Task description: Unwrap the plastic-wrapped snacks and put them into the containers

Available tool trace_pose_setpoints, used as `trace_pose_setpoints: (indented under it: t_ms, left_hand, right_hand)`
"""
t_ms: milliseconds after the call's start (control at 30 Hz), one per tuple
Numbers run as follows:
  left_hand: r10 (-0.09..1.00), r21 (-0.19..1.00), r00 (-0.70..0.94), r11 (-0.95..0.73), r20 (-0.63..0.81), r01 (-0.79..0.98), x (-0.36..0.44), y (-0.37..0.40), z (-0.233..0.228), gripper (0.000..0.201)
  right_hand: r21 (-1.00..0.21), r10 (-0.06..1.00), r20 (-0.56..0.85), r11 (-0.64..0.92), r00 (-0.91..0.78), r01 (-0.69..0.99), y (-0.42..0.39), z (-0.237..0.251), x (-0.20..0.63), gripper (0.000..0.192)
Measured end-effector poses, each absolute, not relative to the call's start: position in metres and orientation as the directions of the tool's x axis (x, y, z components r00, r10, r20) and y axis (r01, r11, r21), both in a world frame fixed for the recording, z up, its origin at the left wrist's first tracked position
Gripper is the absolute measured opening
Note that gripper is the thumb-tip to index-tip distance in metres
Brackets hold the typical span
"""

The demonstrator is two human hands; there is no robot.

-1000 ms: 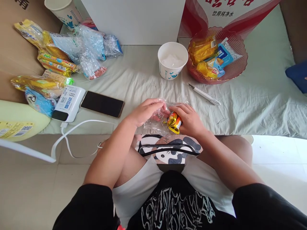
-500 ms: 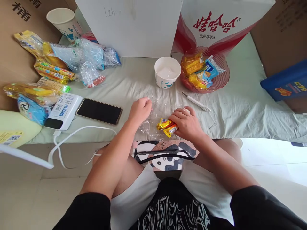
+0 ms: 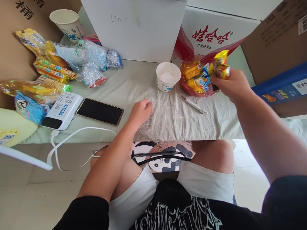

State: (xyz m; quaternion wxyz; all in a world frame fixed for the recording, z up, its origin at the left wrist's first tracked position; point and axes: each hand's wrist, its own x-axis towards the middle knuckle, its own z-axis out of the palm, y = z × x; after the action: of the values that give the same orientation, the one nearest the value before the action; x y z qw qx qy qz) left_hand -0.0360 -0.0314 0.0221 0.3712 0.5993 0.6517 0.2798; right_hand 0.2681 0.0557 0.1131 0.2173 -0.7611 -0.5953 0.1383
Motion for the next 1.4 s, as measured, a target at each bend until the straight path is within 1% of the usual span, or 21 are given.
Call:
trace_pose_setpoints:
  t_ms: [33, 67, 100, 133, 167, 267, 433, 467, 567, 600, 667, 733, 767, 833, 900, 967, 1067, 1133, 1233, 1300, 1400]
  left_hand:
    - [0.99, 0.818, 0.01, 0.11, -0.14, 0.564, -0.036, -0.031, 0.021, 0.032]
    - [0.991, 0.827, 0.026, 0.095, -0.131, 0.554, -0.036, -0.031, 0.02, 0.032]
    - [0.992, 0.836, 0.039, 0.083, -0.124, 0.543, -0.036, -0.031, 0.019, 0.031]
    - [0.991, 0.842, 0.051, 0.076, -0.122, 0.534, -0.036, -0.031, 0.018, 0.03]
    - [0.991, 0.847, 0.058, 0.075, -0.124, 0.527, -0.036, -0.031, 0.017, 0.03]
    - [0.988, 0.847, 0.066, 0.085, -0.14, 0.525, -0.035, -0.03, 0.017, 0.028]
    - [0.987, 0.847, 0.05, 0.102, -0.15, 0.521, -0.034, -0.03, 0.019, 0.027]
    - [0.988, 0.849, 0.05, 0.101, -0.148, 0.519, -0.033, -0.03, 0.019, 0.027]
    - [0.988, 0.856, 0.058, 0.094, -0.142, 0.509, -0.033, -0.03, 0.019, 0.029]
    - [0.988, 0.859, 0.061, 0.092, -0.142, 0.503, -0.033, -0.029, 0.019, 0.029]
    - [0.987, 0.864, 0.062, 0.096, -0.145, 0.494, -0.033, -0.029, 0.019, 0.029]
    - [0.986, 0.873, 0.07, 0.099, -0.15, 0.477, -0.034, -0.03, 0.02, 0.028]
    - [0.985, 0.883, 0.087, 0.094, -0.151, 0.459, -0.035, -0.03, 0.021, 0.028]
    - [0.974, 0.912, 0.165, 0.076, -0.154, 0.402, -0.036, -0.031, 0.022, 0.029]
    - [0.947, 0.942, 0.274, 0.07, -0.166, 0.33, -0.037, -0.032, 0.024, 0.033]
    - [0.915, 0.96, 0.361, 0.083, -0.179, 0.266, -0.037, -0.034, 0.026, 0.035]
    - [0.883, 0.976, 0.435, 0.095, -0.174, 0.197, -0.037, -0.036, 0.03, 0.032]
    - [0.857, 0.978, 0.479, 0.126, -0.191, 0.165, -0.037, -0.038, 0.033, 0.03]
    - [0.804, 0.964, 0.534, 0.239, -0.263, 0.116, -0.039, -0.04, 0.036, 0.03]
    - [0.796, 0.955, 0.533, 0.284, -0.286, 0.088, -0.04, -0.041, 0.036, 0.031]
    - [0.861, 0.962, 0.428, 0.241, -0.273, 0.128, -0.039, -0.041, 0.031, 0.032]
  right_hand:
    - [-0.457, 0.968, -0.033, -0.236, 0.249, 0.857, 0.066, 0.115, 0.268, 0.024]
    - [-0.429, 0.967, -0.097, -0.256, 0.238, 0.867, 0.073, 0.114, 0.268, 0.038]
    - [-0.408, 0.967, -0.124, -0.254, 0.222, 0.877, 0.077, 0.113, 0.268, 0.05]
    - [-0.393, 0.971, -0.118, -0.238, 0.208, 0.888, 0.077, 0.11, 0.268, 0.057]
    - [-0.384, 0.977, -0.09, -0.214, 0.194, 0.898, 0.075, 0.107, 0.268, 0.057]
    - [-0.339, 0.989, -0.008, -0.143, 0.149, 0.93, 0.064, 0.095, 0.271, 0.044]
    - [-0.216, 0.994, -0.004, -0.106, 0.108, 0.971, 0.062, 0.086, 0.276, 0.043]
    - [-0.224, 0.994, 0.012, -0.107, 0.112, 0.969, 0.064, 0.086, 0.276, 0.041]
    - [-0.341, 0.988, 0.075, -0.104, 0.137, 0.934, 0.074, 0.09, 0.272, 0.04]
    - [-0.358, 0.986, 0.083, -0.105, 0.144, 0.928, 0.077, 0.091, 0.271, 0.039]
    - [-0.329, 0.987, 0.092, -0.096, 0.133, 0.939, 0.081, 0.094, 0.27, 0.03]
    - [-0.288, 0.982, 0.156, -0.06, 0.108, 0.956, 0.079, 0.094, 0.27, 0.015]
    - [-0.305, 0.974, 0.205, -0.027, 0.094, 0.952, 0.075, 0.092, 0.27, 0.011]
    - [-0.419, 0.964, 0.258, 0.056, 0.06, 0.906, 0.06, 0.086, 0.267, 0.009]
    - [-0.592, 0.98, 0.194, 0.143, -0.033, 0.793, 0.037, 0.075, 0.26, 0.012]
    - [-0.745, 0.98, 0.106, 0.192, -0.17, 0.639, 0.014, 0.058, 0.249, 0.026]
    - [-0.837, 0.972, 0.103, 0.201, -0.213, 0.509, -0.012, 0.033, 0.229, 0.053]
    - [-0.865, 0.973, 0.083, 0.178, -0.217, 0.469, -0.018, 0.021, 0.219, 0.072]
    - [-0.926, 0.939, -0.047, 0.087, -0.34, 0.368, -0.017, 0.011, 0.209, 0.099]
    - [-0.966, 0.892, -0.127, -0.011, -0.434, 0.259, -0.015, 0.009, 0.207, 0.1]
    - [-0.984, 0.868, -0.176, -0.135, -0.465, 0.12, -0.014, 0.007, 0.206, 0.09]
